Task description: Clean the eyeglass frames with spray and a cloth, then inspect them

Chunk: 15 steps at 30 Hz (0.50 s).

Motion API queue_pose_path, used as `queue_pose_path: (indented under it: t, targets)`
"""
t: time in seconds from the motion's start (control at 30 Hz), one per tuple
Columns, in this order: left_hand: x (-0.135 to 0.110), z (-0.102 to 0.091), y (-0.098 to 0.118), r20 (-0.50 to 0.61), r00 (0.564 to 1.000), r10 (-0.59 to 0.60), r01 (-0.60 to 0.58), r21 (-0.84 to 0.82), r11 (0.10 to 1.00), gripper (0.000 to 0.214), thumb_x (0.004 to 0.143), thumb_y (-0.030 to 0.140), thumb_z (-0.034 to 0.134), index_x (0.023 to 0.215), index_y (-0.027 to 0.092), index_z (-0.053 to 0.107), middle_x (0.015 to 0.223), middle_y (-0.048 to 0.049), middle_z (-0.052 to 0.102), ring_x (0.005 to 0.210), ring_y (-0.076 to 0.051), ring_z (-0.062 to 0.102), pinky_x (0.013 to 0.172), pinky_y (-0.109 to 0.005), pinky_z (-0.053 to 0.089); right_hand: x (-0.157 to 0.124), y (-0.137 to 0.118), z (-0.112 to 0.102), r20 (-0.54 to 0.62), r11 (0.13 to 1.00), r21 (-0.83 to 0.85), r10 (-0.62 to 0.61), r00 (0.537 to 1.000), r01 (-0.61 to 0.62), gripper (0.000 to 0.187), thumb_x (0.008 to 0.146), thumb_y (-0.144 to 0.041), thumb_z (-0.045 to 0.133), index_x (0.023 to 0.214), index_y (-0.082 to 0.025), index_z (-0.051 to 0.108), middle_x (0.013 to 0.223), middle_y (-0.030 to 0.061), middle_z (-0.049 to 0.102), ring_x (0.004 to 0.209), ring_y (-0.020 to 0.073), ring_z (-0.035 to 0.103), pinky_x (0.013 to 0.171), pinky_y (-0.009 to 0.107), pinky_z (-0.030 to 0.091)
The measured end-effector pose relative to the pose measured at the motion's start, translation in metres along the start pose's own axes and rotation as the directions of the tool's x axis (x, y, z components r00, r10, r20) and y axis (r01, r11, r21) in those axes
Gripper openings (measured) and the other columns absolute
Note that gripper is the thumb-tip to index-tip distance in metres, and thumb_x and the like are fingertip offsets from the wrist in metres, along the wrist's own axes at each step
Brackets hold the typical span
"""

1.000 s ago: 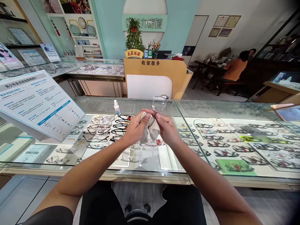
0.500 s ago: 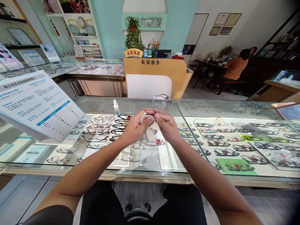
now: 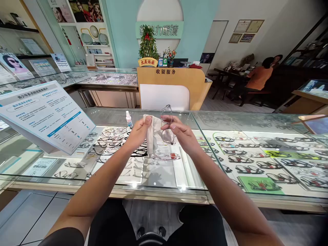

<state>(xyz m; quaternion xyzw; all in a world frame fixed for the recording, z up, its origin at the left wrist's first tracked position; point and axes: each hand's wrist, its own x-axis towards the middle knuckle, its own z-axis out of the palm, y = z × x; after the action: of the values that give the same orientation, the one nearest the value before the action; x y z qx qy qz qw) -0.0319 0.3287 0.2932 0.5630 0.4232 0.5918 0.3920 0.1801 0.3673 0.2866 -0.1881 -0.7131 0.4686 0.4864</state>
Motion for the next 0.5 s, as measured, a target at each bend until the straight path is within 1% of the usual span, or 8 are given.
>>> queue_pose_path:
  t: [0.1,0.2,0.27,0.37,0.43,0.5]
  targets:
    - [0.0018,-0.0046,-0.0032,0.021,0.999,-0.027,0.028,-0.03,0.999,0.075,0.085,0.095,0.069,0.084,0.019,0.071,0.059,0.0012,0.053,0.061,-0.017,0.052,0.058,-0.03,0.038,-0.0007,-0.0017,0.0044,0.083,0.998,-0.033,0.055,0.995,-0.052,0.047,0.1,-0.074,0.071,0.101,-0.033,0.093,0.147,0.0088,0.068,0.153,0.0338,0.054,0.132,0.052,0.04]
    - [0.001,-0.0058,-0.0037,0.043,0.999,-0.017,0.019,-0.046,0.999,0.074,0.086,0.094,0.069,0.081,0.02,0.068,0.056,0.0018,0.049,0.059,-0.017,0.051,0.057,-0.03,0.038,-0.0012,-0.0008,0.0078,0.122,0.996,-0.056,0.069,0.99,-0.063,0.05,0.1,-0.075,0.07,0.099,-0.031,0.093,0.138,0.0099,0.069,0.144,0.0332,0.059,0.127,0.051,0.043]
    - [-0.0006,-0.0056,-0.0015,0.073,0.997,-0.011,0.015,-0.049,0.999,0.073,0.086,0.093,0.069,0.082,0.02,0.068,0.058,0.0011,0.052,0.059,-0.017,0.051,0.058,-0.031,0.039,-0.0016,0.0,0.0089,0.133,0.995,-0.081,0.073,0.988,-0.063,0.051,0.101,-0.075,0.069,0.098,-0.03,0.093,0.129,0.0102,0.07,0.131,0.0317,0.063,0.121,0.05,0.047]
    - [-0.003,-0.0049,0.0025,0.132,0.991,-0.006,0.011,-0.032,0.999,0.075,0.087,0.093,0.069,0.088,0.019,0.072,0.068,-0.0021,0.062,0.064,-0.017,0.054,0.061,-0.031,0.042,-0.0023,0.0001,0.0099,0.166,0.99,-0.122,0.092,0.982,-0.072,0.052,0.103,-0.074,0.067,0.098,-0.029,0.092,0.112,0.0089,0.072,0.114,0.0289,0.065,0.111,0.047,0.05]
    - [-0.0033,-0.0049,0.0025,0.151,0.989,-0.011,0.014,-0.024,1.0,0.075,0.087,0.093,0.069,0.089,0.018,0.073,0.074,-0.0031,0.065,0.066,-0.016,0.054,0.063,-0.031,0.042,-0.0029,0.0002,0.0106,0.18,0.989,-0.125,0.101,0.978,-0.08,0.052,0.103,-0.073,0.067,0.097,-0.028,0.092,0.107,0.0079,0.074,0.108,0.0278,0.065,0.105,0.044,0.051]
    - [-0.0021,-0.0057,-0.0009,0.153,0.988,-0.032,0.038,-0.041,0.998,0.073,0.085,0.091,0.074,0.088,0.017,0.071,0.073,-0.0018,0.064,0.065,-0.014,0.052,0.063,-0.029,0.041,-0.0035,0.0013,0.011,0.164,0.99,-0.112,0.103,0.981,-0.085,0.052,0.103,-0.073,0.067,0.096,-0.028,0.092,0.106,0.0073,0.075,0.104,0.0269,0.065,0.099,0.041,0.051]
